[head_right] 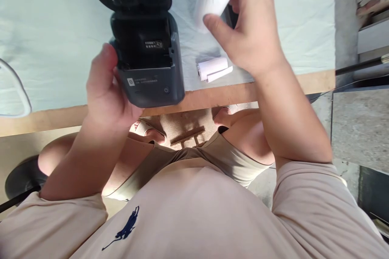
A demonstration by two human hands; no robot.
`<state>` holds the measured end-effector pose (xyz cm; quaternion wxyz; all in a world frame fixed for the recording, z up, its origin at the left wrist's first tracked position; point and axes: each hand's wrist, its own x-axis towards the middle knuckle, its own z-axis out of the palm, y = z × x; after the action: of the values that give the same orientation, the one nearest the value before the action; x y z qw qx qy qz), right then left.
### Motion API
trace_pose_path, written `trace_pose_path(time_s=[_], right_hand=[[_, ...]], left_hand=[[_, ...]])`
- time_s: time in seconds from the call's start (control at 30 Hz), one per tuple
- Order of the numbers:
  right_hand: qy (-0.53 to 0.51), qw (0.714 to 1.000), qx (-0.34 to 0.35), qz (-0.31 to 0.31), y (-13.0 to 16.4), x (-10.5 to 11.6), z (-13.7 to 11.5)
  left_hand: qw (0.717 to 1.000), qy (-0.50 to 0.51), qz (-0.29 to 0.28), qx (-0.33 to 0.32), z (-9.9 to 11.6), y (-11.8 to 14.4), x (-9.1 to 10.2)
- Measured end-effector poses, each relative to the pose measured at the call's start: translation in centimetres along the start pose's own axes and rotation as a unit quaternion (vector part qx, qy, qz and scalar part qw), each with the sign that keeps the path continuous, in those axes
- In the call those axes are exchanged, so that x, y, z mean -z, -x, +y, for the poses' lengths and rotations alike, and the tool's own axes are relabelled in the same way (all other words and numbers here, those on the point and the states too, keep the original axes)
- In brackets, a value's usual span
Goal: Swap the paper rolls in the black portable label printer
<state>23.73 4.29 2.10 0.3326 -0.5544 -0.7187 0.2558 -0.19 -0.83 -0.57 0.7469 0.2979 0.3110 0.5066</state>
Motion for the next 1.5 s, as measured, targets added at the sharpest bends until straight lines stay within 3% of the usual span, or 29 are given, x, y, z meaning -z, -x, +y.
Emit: trace_pose_path(time_s=[0.07, 0.13, 0.27, 0.33, 0.43, 0.53, 0.73, 0.83, 0.9, 1.0, 1.13, 1.3, 1.5], right_hand=[[0.125, 0.991, -0.003, -0.055, 0.3, 0.2, 0.3], [0.176, 0.981, -0.023, -0.079, 0.8, 0.7, -0.1], [0.218, 0.974, 0.053, 0.007, 2.1, 2.3, -2.6], [0.237, 0.965, 0.089, -0.064, 2.7, 2.5, -3.6], [0.277, 0.933, 0.058, -0.221, 3.3, 1.4, -3.4], [0.292, 0.925, 0.021, -0.243, 3.8, 0.0, -2.1], [0.223, 0.963, 0.012, -0.153, 5.5, 1.1, -2.2], [0.103, 0.994, -0.001, -0.037, 7.4, 1.4, -2.7], [-0.013, 0.998, -0.019, 0.064, 9.1, 0.6, -2.3], [-0.147, 0.976, -0.048, 0.155, 12.3, -1.7, -1.1], [-0.269, 0.938, -0.115, 0.183, 17.2, -3.7, -0.1], [-0.318, 0.902, -0.203, 0.209, 22.8, -2.8, -0.3], [-0.323, 0.876, -0.255, 0.251, 27.6, -1.4, -1.7]], left_hand=[[1.000, -0.003, -0.003, 0.001, 0.1, 0.0, 0.0], [1.000, -0.003, -0.006, 0.003, 0.2, 0.1, 0.0], [1.000, 0.018, -0.022, 0.002, 0.1, 0.1, 0.0], [0.999, 0.045, -0.024, -0.003, 0.0, 0.1, 0.1], [0.998, 0.063, -0.019, -0.006, -0.3, -0.1, 0.2], [0.998, 0.055, -0.027, -0.009, -0.6, -0.3, 0.5], [0.996, 0.070, -0.050, -0.025, -0.8, -0.4, 0.8], [0.995, 0.084, -0.056, -0.025, -0.9, -0.4, 0.8], [0.993, 0.093, -0.071, -0.022, -0.9, -0.5, 0.8], [0.991, 0.098, -0.088, -0.015, -1.0, -0.6, 0.9], [0.991, 0.089, -0.099, -0.028, -1.4, -0.7, 0.8], [0.993, 0.055, -0.100, -0.031, -1.2, -0.6, 0.5], [0.985, 0.059, -0.161, -0.019, -0.6, -0.9, 0.2]])
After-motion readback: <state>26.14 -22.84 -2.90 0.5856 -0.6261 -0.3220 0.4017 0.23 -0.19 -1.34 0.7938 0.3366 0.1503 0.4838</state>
